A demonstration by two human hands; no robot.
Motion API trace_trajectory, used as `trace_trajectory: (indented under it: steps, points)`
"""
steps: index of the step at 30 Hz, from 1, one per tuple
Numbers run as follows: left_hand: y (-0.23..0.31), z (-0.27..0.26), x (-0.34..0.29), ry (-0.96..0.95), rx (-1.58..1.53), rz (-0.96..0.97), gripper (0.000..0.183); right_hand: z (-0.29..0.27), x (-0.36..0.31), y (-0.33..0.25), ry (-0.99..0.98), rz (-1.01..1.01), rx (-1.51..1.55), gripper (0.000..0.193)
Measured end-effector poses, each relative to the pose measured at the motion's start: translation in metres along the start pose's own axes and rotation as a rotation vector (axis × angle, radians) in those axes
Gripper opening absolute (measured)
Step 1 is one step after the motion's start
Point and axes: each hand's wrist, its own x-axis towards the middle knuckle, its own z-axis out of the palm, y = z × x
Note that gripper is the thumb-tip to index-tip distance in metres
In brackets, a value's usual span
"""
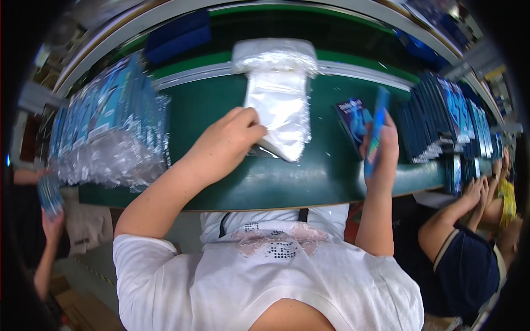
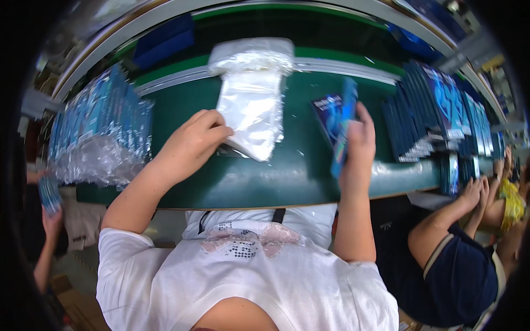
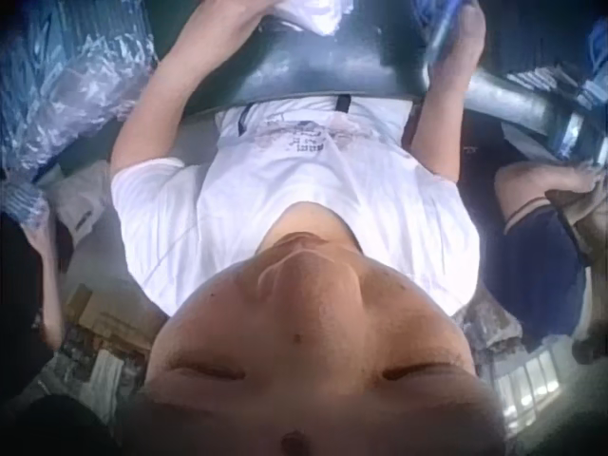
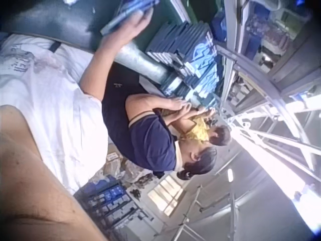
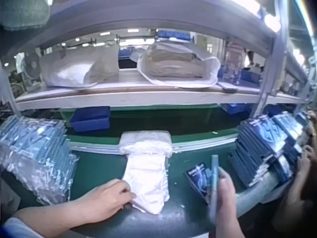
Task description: The person repeatedly picks up small blue boxes labeled 'Stellar Cell', places them into clear plastic bags, and stacks the packaged items on a green table. The person handles the items one at a time, ensuring each box is fully enclosed in a bag before stacking.
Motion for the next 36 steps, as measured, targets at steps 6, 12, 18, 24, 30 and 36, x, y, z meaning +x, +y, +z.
trace_trajectory:
  steps: [6, 12, 18, 24, 30, 36]
  points:
    - [-0.002, 0.003, -0.003, 0.232, -0.241, -0.031, 0.022, 0.027, -0.034, 0.005, -0.368, 0.457, 0.552, 0.05]
    - [-0.006, 0.007, 0.0, 0.295, -0.468, -0.113, 0.013, 0.081, -0.036, 0.005, -0.563, 0.714, 0.445, 0.07]
    - [-0.014, 0.007, -0.003, 0.313, -0.506, -0.296, 0.012, 0.095, -0.023, 0.006, -0.489, 0.572, 0.293, 0.071]
    - [-0.011, 0.011, -0.011, 0.358, -0.593, -0.373, 0.014, 0.079, -0.026, 0.004, -0.35, 0.507, 0.158, 0.052]
    - [0.004, 0.012, -0.006, 0.423, -0.297, -0.163, 0.019, 0.089, -0.034, 0.011, -0.179, 0.343, -0.011, 0.036]
    - [0.007, 0.021, -0.014, 0.306, -0.259, 0.042, 0.026, 0.099, -0.03, 0.015, -0.023, 0.373, 0.011, 0.03]
